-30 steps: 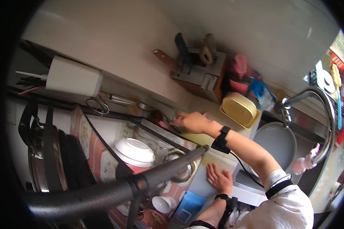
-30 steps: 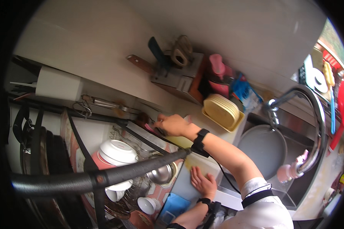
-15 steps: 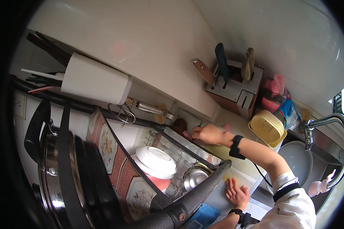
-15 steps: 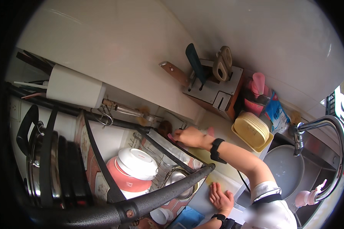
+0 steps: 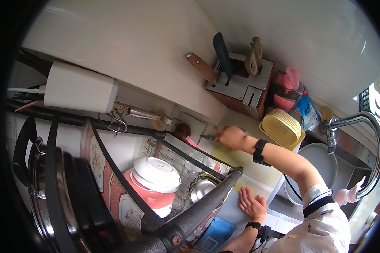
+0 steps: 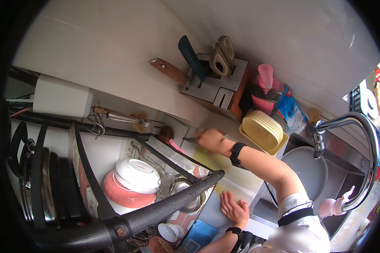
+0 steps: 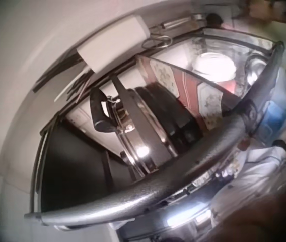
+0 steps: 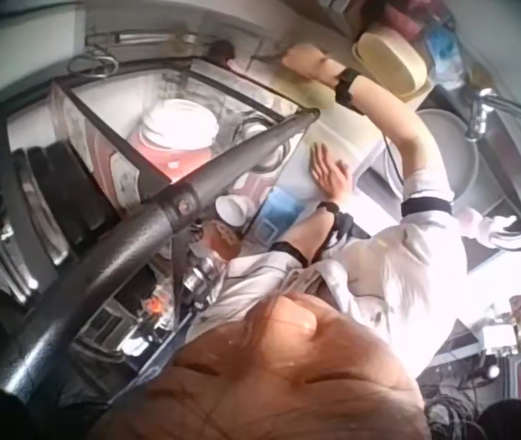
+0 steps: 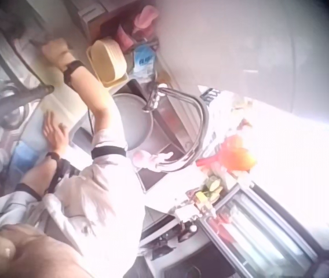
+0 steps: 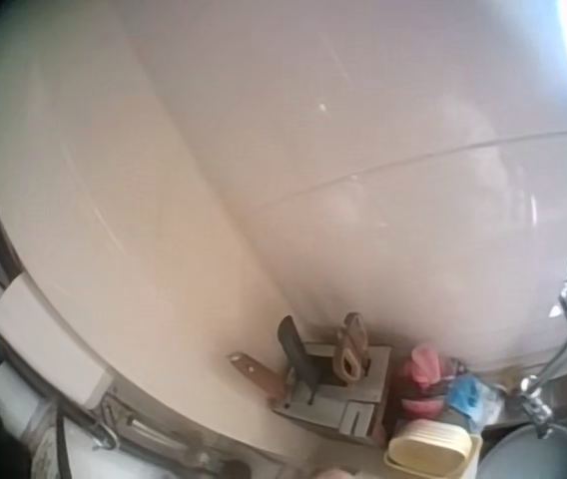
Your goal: Washing chopsticks and a utensil holder in a sink and wiping down the kitchen counter.
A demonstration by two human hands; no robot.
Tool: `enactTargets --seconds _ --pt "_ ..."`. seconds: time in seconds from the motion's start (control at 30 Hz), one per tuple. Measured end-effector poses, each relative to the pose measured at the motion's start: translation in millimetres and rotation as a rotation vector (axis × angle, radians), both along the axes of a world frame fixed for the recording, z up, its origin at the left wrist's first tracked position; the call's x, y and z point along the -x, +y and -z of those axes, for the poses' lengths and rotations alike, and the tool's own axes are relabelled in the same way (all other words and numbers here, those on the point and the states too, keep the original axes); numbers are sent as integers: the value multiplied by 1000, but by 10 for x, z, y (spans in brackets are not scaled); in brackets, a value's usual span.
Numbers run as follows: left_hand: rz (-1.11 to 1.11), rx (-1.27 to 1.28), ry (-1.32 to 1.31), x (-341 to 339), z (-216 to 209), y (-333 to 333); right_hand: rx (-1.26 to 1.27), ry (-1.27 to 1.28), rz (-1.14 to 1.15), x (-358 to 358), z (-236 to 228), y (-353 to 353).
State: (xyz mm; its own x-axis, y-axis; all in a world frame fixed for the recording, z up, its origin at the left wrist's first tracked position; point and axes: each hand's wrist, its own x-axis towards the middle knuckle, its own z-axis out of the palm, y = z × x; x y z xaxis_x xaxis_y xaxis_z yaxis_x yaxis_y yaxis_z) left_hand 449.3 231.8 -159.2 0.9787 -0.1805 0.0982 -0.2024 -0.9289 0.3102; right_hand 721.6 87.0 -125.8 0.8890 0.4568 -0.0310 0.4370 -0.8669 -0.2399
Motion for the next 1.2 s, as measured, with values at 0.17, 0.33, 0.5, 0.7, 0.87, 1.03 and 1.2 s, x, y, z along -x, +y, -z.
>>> enactTargets --seconds 0.17,0.33,0.5,0.7,0.87,1.03,1.2 --pt "-4 -15 -9 15 3 8 -116 -155 46 32 103 166" --pt "-5 -29 -13 36 35 -3 -84 15 59 2 99 244" --pt "-8 -8 1 11 -17 13 -190 113 246 120 -408 183" --pt "-13 -14 24 8 -18 29 -782 -100 337 197 -424 157" --pt "-2 -12 11 2 15 18 -989 -274 97 141 -842 205" --pt "-15 -2 -10 4 45 24 -888 -335 -202 -238 -1653 492" --pt "-9 -11 4 47 74 -6 -912 -426 -295 -501 -1957 825"
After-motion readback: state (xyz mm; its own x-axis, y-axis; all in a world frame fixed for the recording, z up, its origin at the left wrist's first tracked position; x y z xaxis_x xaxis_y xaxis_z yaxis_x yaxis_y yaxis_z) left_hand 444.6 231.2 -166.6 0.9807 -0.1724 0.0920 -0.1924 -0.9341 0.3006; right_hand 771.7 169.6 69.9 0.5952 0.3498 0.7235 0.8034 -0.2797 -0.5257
